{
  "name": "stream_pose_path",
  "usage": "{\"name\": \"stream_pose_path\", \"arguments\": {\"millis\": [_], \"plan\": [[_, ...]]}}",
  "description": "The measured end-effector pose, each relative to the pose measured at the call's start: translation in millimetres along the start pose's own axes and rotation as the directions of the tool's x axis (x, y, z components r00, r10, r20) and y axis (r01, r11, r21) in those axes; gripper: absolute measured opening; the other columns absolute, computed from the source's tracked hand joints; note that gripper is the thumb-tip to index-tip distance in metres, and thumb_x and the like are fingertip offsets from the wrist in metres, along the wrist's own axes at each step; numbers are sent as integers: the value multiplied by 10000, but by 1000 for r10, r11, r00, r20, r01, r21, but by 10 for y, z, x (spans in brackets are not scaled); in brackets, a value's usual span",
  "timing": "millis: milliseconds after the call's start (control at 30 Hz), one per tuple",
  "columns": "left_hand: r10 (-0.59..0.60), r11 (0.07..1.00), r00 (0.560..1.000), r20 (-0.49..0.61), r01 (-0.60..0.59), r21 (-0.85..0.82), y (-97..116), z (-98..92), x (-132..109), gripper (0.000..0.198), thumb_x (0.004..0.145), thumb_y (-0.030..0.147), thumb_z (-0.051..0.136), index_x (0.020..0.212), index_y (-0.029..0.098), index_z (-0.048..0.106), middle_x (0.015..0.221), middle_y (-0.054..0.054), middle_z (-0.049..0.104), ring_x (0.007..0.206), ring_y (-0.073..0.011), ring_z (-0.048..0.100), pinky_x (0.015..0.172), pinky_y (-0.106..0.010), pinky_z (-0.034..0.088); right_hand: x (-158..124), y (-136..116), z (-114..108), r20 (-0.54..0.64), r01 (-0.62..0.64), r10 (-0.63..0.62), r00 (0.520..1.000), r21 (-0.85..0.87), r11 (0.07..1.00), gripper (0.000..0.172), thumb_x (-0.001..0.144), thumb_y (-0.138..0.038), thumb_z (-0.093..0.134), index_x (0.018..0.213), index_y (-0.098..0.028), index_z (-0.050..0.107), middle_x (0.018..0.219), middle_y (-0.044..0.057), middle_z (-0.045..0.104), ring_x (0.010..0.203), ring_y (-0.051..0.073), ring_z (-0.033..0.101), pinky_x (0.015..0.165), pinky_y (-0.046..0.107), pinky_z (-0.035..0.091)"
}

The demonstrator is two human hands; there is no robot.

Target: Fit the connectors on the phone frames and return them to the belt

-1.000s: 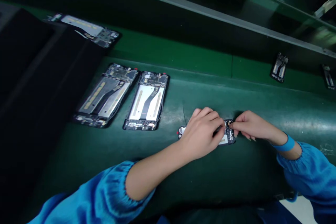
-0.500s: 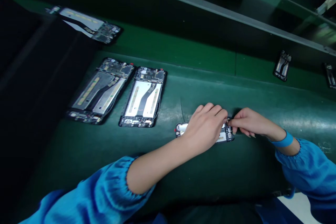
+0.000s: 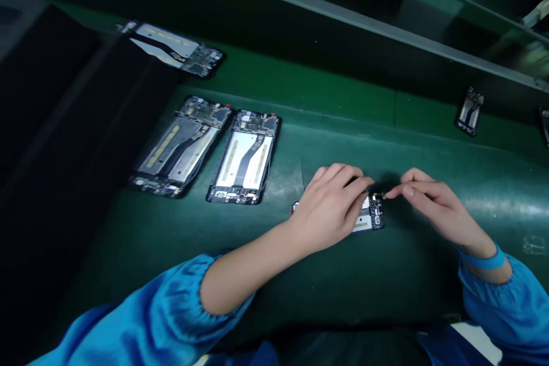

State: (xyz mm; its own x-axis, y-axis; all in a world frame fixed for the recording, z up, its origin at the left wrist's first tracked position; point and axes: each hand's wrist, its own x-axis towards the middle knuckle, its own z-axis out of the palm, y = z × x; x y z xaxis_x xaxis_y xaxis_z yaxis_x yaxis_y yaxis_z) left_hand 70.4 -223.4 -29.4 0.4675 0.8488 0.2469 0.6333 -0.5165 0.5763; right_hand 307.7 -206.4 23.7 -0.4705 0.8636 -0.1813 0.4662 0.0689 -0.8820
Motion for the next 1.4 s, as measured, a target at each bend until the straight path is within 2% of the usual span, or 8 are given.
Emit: {"name": "stream_pose_path", "arguments": {"millis": [200,300,400,500,700,967,1167,1400], "plan": [[193,966,979,70,-202,160,-20,-87,-241,395,1020,457,535,1314,224,660,1411,-126,585,1329,-353,482,1078,-545,345,-217,59,235,8,253,-256,967,-179,951,159,1064,-204,556,1103,-195,710,912,47,673,816,188,616,754,319,477],[224,948,966,131,-246,199,-33,-46,-261,507,1000,564,533,1399,260,607,1514,-119,513,1391,-367,434,1129,-573,305,-201,175,276,27,321,-339,940,-404,857,111,1047,-211,584,1021,-173,686,903,81,690,796,224,613,738,365,479],[206,946,967,151,-236,223,-40,-20,-245,535,995,584,527,1422,266,589,1554,-123,473,1408,-372,423,1134,-587,305,-108,281,259,-75,342,-406,911,-413,844,139,1029,-187,592,909,-184,663,805,64,669,704,206,604,668,350,480],[174,949,969,174,-213,234,-39,-24,-235,545,993,579,530,1432,259,581,1568,-139,452,1405,-388,426,1131,-613,309,9,362,285,-178,352,-430,885,-348,869,136,1029,-187,575,941,-199,678,840,68,695,738,207,641,704,356,517],[164,962,968,189,-199,187,-45,-36,-234,541,973,561,577,1421,258,593,1574,-153,439,1393,-417,435,1122,-648,315,85,430,375,-144,298,-383,913,-405,864,202,1044,-275,545,943,-210,707,876,85,724,773,219,663,734,373,538],[153,963,970,188,-188,190,-38,-36,-240,545,983,559,556,1421,235,592,1566,-152,450,1404,-395,416,1132,-631,289,83,420,369,-171,338,-435,884,-409,848,140,1030,-180,559,952,-198,673,840,78,690,757,213,636,716,354,512],[126,976,978,168,-153,157,-43,-31,-245,511,956,540,605,1374,248,634,1527,-153,487,1400,-405,423,1128,-644,292,79,391,385,-201,244,-337,920,-379,893,194,1038,-239,536,906,-194,670,825,75,680,735,206,631,704,343,496],[69,990,989,134,-85,115,-59,-24,-232,507,889,517,683,1310,233,687,1363,-178,585,1375,-433,438,1095,-676,317,198,330,216,-162,-106,93,982,-71,992,411,1018,-397,536,667,-193,599,680,22,602,601,148,557,595,263,443]]}}
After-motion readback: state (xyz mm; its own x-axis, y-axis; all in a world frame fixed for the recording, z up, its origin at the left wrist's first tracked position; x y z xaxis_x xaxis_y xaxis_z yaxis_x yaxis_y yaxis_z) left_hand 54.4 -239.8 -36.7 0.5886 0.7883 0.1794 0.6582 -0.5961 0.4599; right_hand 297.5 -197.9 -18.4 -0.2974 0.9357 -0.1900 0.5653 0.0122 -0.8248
